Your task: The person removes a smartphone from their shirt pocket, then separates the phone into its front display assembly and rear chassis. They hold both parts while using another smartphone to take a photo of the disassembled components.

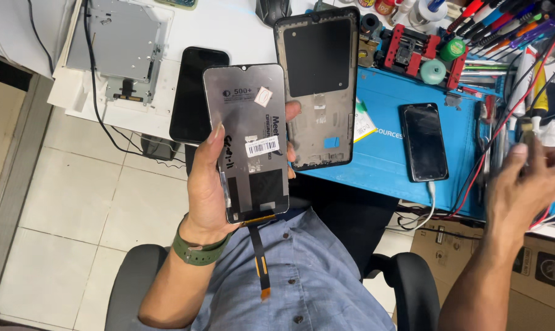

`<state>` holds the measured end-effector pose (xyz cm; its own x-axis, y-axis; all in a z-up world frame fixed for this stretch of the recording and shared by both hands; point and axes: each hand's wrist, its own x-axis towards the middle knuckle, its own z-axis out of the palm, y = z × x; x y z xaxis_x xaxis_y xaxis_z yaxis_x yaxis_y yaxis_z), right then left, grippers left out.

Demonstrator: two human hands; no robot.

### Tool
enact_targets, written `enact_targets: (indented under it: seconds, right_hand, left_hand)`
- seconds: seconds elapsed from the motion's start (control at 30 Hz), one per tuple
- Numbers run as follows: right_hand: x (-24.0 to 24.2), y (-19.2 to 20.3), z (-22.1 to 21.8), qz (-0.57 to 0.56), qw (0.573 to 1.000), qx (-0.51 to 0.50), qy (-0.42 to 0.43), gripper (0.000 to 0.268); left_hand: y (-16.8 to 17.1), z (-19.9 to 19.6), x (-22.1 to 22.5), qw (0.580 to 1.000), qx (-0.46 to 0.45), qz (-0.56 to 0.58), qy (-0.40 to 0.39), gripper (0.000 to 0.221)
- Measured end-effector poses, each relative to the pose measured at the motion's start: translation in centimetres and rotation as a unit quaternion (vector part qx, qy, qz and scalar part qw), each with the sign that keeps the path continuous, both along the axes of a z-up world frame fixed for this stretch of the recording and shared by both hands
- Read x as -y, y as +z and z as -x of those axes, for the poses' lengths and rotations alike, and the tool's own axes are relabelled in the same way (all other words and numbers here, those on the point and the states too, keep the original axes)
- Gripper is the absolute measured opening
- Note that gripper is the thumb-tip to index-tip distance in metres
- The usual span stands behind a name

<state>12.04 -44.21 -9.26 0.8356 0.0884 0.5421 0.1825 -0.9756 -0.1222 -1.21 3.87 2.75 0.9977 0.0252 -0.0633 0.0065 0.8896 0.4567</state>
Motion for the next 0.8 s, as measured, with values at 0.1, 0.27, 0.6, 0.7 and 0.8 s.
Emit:
enact_targets:
  seconds: [0.1, 0.27, 0.6, 0.7, 0.8]
  right_hand:
    - [-2.3, 0.7, 1.0, -0.024, 0.997, 0.057, 0.042, 0.052]
    - [-14.0, 7.5, 5.2, -0.348, 0.917, -0.022, 0.197, 0.033]
    - [-23.7, 7.6, 4.0, -0.526, 0.783, -0.221, 0.249, 0.04]
    - [-23.0, 6.5, 3.7, -0.549, 0.779, -0.21, 0.217, 0.037]
    - [-22.7, 5.6, 3.5, -0.575, 0.765, -0.201, 0.206, 0.039]
  left_hand:
    - [0.2, 0.0, 0.3, 1.0, -0.012, 0.009, 0.001, 0.081]
    - [0.6, -0.3, 1.5, 1.0, -0.004, 0.014, -0.002, 0.081]
    - [0.8, -1.2, 4.4, 0.998, -0.035, -0.015, 0.046, 0.081]
    - [-0.1, -1.6, 3.6, 0.99, 0.008, -0.015, 0.143, 0.08]
    - [-0.6, -2.0, 2.9, 0.991, 0.012, 0.019, 0.13, 0.081]
